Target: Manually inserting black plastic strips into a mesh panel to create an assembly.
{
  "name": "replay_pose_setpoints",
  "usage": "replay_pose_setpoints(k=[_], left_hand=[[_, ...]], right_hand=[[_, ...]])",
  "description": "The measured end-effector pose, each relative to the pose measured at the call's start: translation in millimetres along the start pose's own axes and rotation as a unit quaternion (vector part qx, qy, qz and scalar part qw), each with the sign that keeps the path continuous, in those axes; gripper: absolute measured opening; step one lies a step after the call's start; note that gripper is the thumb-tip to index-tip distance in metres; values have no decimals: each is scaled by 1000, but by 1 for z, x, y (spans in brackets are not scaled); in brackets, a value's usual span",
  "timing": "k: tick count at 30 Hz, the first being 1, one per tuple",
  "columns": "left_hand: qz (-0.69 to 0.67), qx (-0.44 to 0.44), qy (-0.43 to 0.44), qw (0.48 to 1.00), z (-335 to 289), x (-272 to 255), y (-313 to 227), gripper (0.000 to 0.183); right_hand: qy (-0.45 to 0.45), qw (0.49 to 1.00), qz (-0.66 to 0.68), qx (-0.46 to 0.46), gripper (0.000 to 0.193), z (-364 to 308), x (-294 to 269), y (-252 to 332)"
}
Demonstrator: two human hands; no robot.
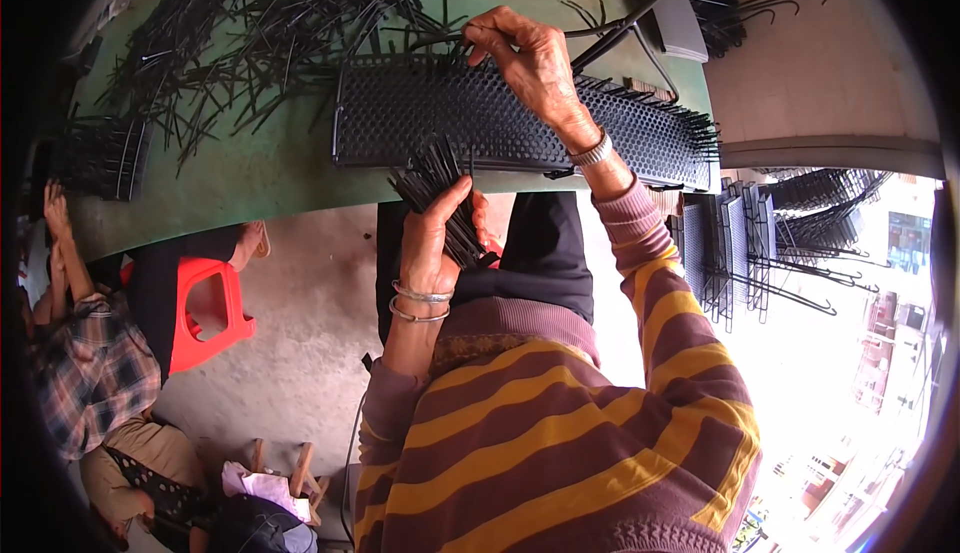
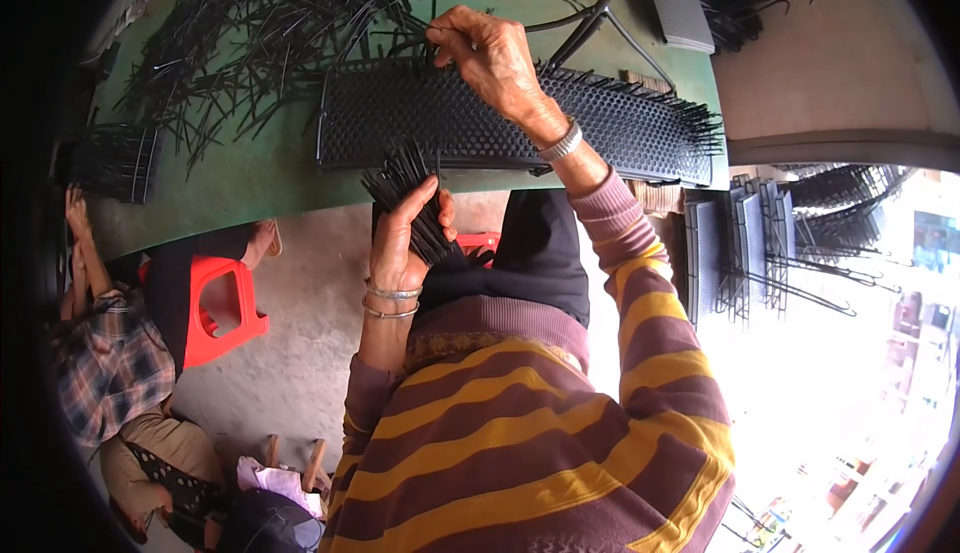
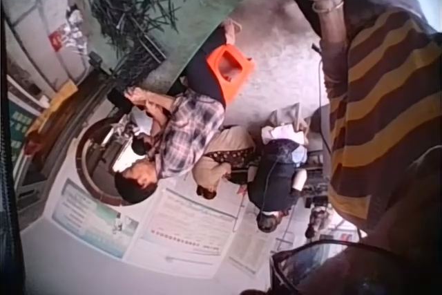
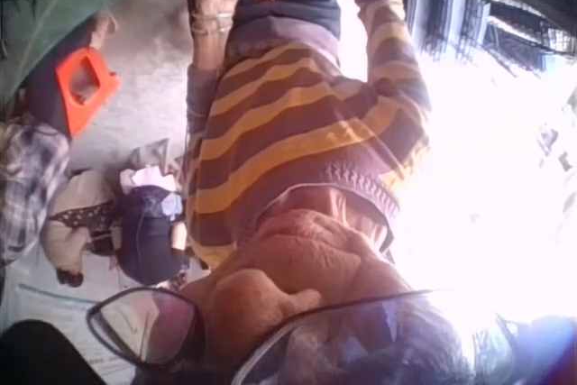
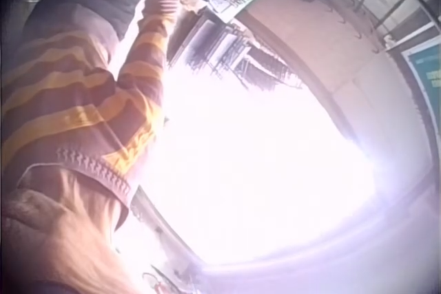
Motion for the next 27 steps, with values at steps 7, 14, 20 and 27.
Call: replay_pose_setpoints(k=[7,14,20,27], left_hand=[[-37,22,-32,999,0,-2,-3,18],[3,12,-30,999,-2,-2,-4,15],[-3,10,-33,999,-2,-3,-6,18],[1,18,-30,999,-3,-4,-9,17]], right_hand=[[-34,999,27,-16,9,-4,10,-2],[-42,999,18,-9,8,-4,17,2],[-29,999,-30,-28,9,-3,21,8],[-1,996,-54,-66,10,3,26,9]])
Point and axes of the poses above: each hand's wrist, its own z-axis towards the middle knuckle, its own x-axis out of the palm, y = z × x, the point moved 8 cm from there along z, towards the middle knuckle, and after that the axes turned 6 degrees about -x, right-handed, at the moved point
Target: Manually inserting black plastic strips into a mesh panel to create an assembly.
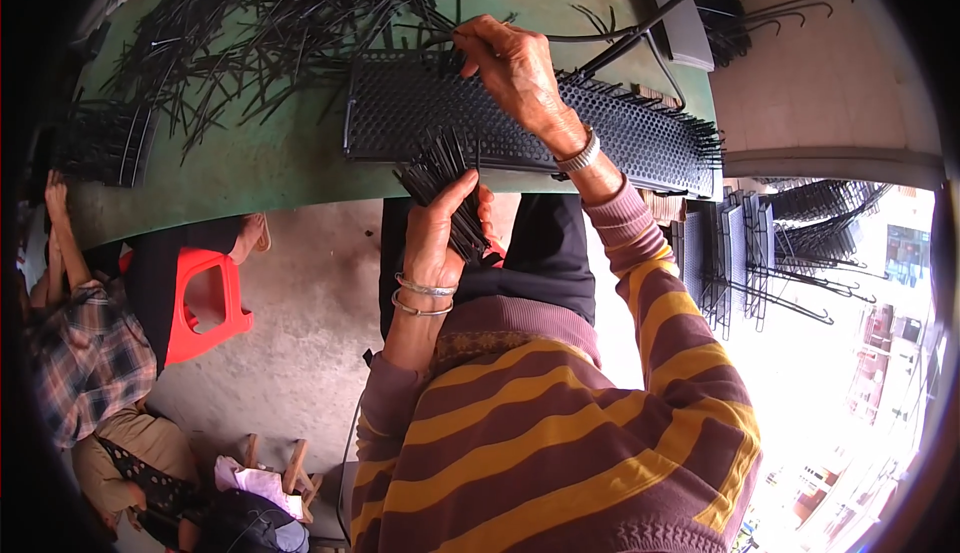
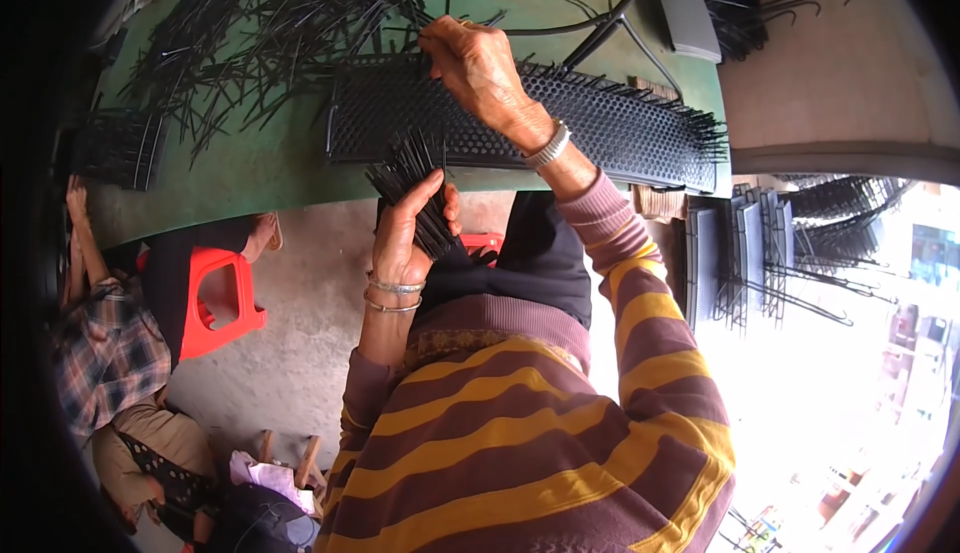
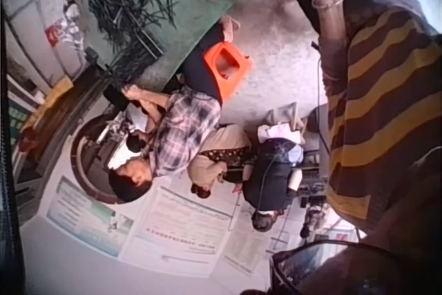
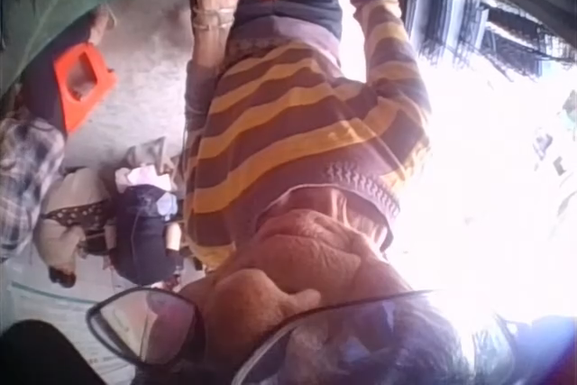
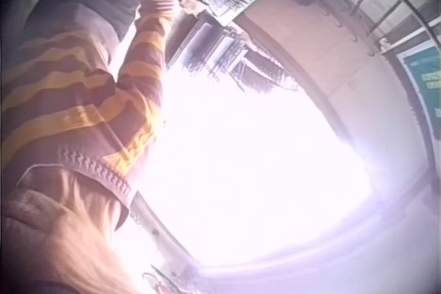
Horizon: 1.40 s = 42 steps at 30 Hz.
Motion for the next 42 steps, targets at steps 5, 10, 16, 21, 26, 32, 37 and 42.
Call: replay_pose_setpoints(k=[5,10,16,21,26,32,37,42], left_hand=[[-6,7,2,1000,-1,-3,-1,16],[-1,8,7,1000,-1,-2,-1,16],[-16,6,1,1000,-1,-5,-1,16],[-50,11,0,999,4,-10,0,17],[-50,13,6,999,2,-6,-2,16],[-16,10,3,1000,0,-4,-1,16],[-11,14,3,1000,0,-3,-3,17],[-50,7,9,999,5,-1,2,19]], right_hand=[[-4,999,28,18,10,-1,-4,6],[-3,1000,16,8,11,-1,-5,0],[8,1000,18,13,12,2,-7,4],[31,1000,-2,6,11,4,-8,5],[51,998,-5,-26,10,8,-11,15],[71,997,6,-17,11,13,-11,5],[94,995,13,-32,13,12,-7,7],[81,996,17,-29,14,13,-1,11]])
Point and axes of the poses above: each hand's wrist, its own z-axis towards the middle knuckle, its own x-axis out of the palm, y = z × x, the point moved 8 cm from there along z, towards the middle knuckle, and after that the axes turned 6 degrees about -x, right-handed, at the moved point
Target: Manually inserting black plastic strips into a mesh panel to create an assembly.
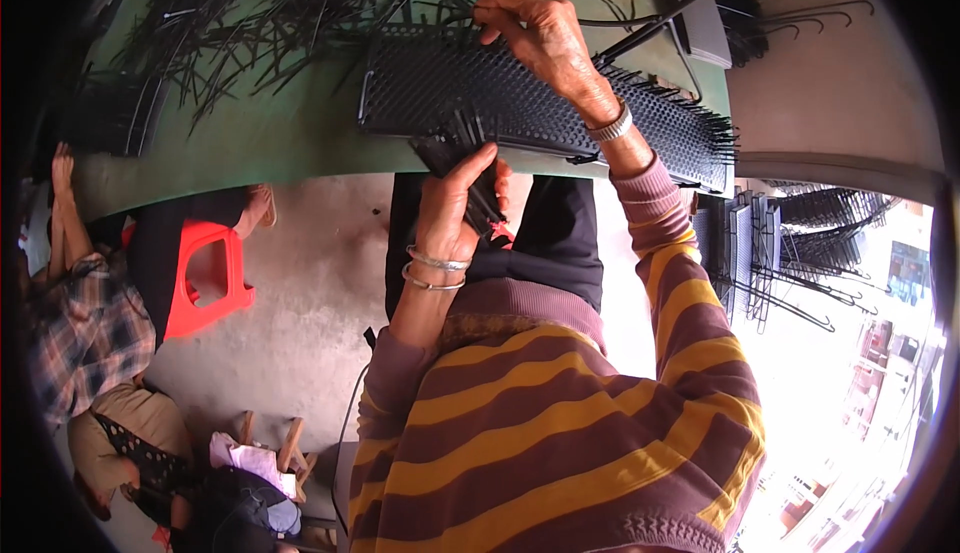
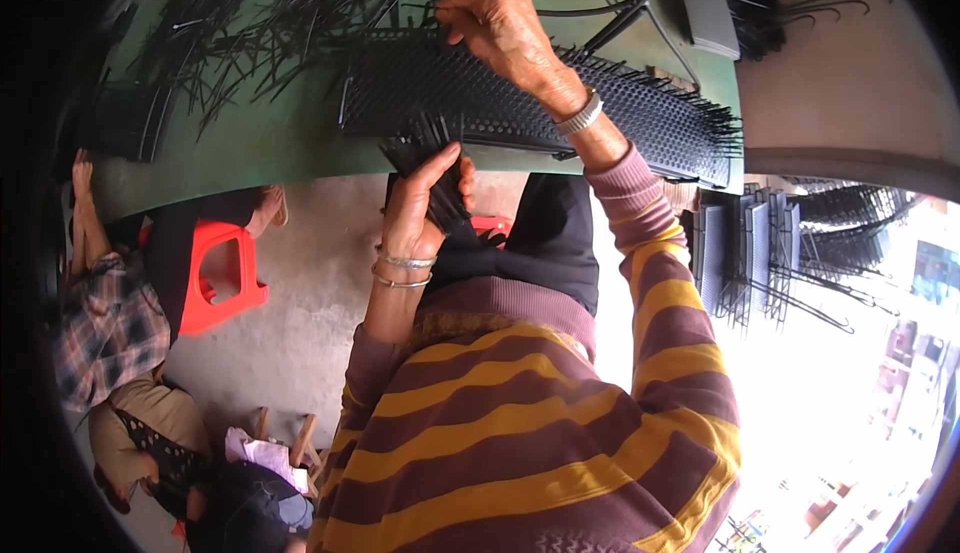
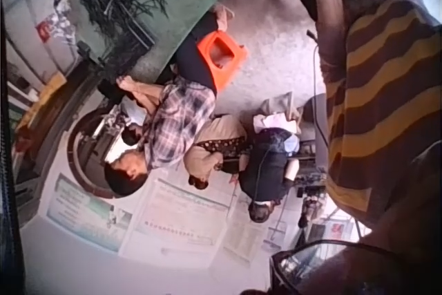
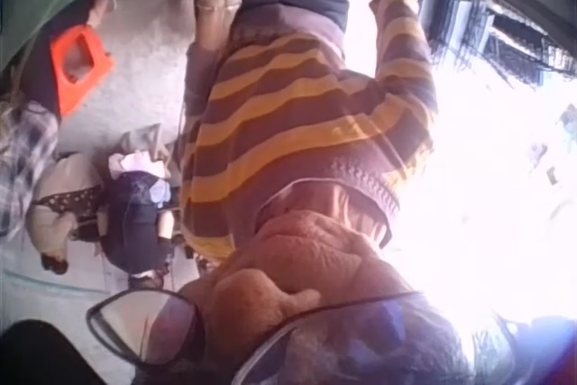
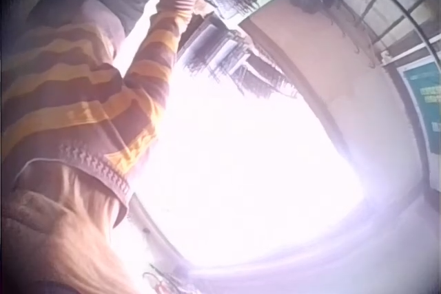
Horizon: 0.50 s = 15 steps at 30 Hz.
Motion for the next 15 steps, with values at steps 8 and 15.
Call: replay_pose_setpoints(k=[8,15], left_hand=[[-20,-11,18,1000,-7,17,0,19],[-14,14,19,1000,-6,15,2,17]], right_hand=[[-38,998,-49,20,14,-3,2,-2],[-10,992,-107,-73,11,2,11,9]])
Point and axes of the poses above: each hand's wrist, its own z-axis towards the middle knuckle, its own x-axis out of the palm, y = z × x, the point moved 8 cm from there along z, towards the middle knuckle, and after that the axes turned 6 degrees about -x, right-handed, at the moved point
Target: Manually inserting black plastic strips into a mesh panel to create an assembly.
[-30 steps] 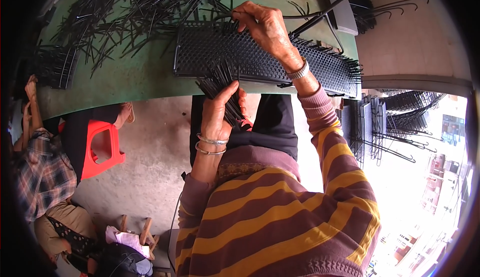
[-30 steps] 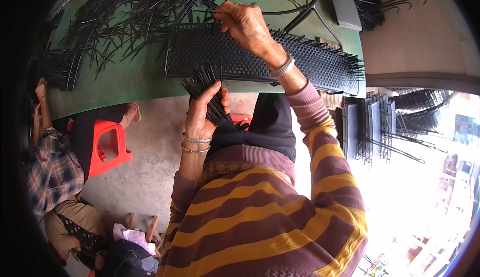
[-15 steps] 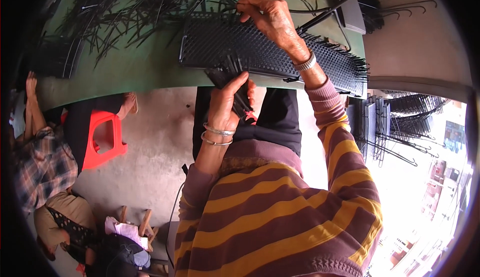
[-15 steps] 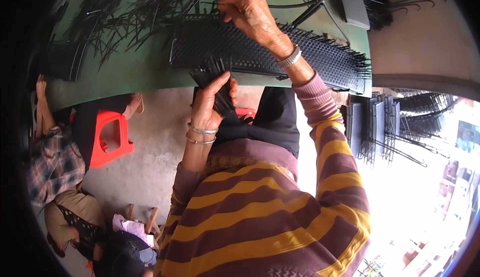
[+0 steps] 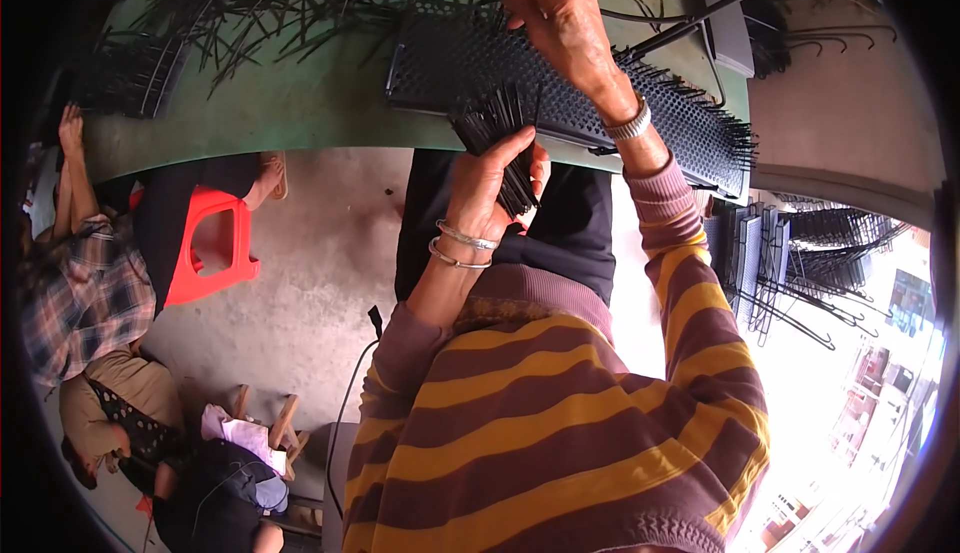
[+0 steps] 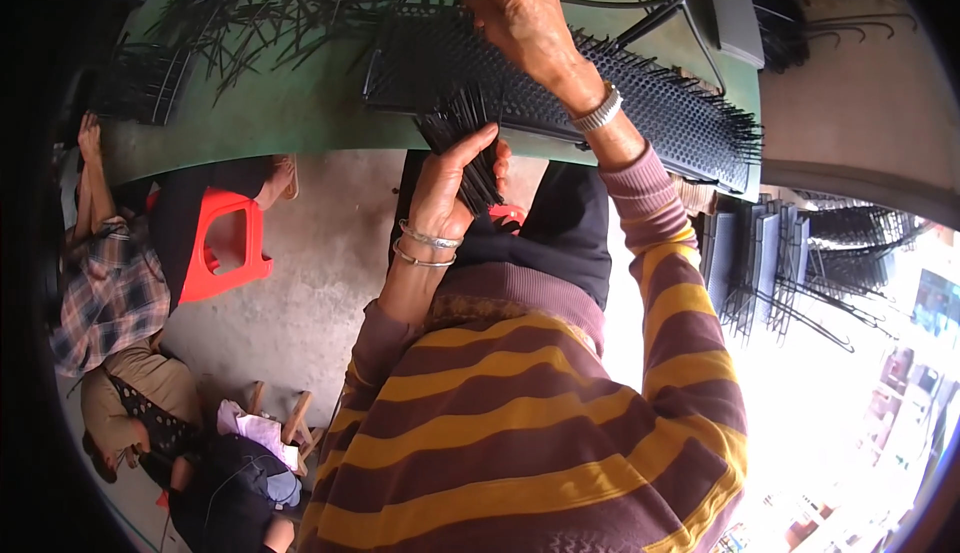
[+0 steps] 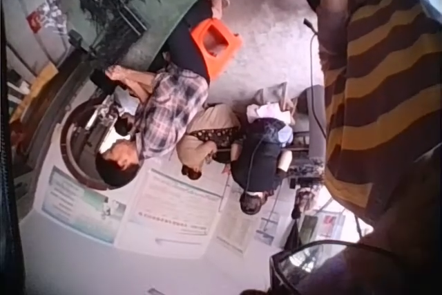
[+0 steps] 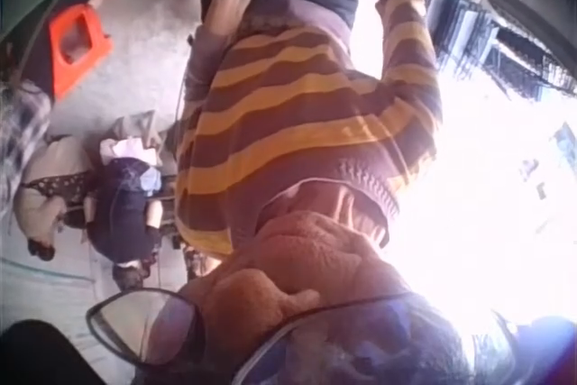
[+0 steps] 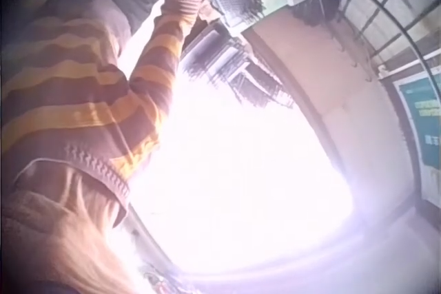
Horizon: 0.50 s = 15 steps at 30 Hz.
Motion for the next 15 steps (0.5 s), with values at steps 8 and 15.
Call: replay_pose_setpoints(k=[8,15], left_hand=[[5,-7,1,1000,-1,4,5,18],[26,5,-24,999,0,2,6,21]], right_hand=[[20,1000,13,-15,9,-4,0,7],[-5,998,50,47,9,-4,-3,-4]])
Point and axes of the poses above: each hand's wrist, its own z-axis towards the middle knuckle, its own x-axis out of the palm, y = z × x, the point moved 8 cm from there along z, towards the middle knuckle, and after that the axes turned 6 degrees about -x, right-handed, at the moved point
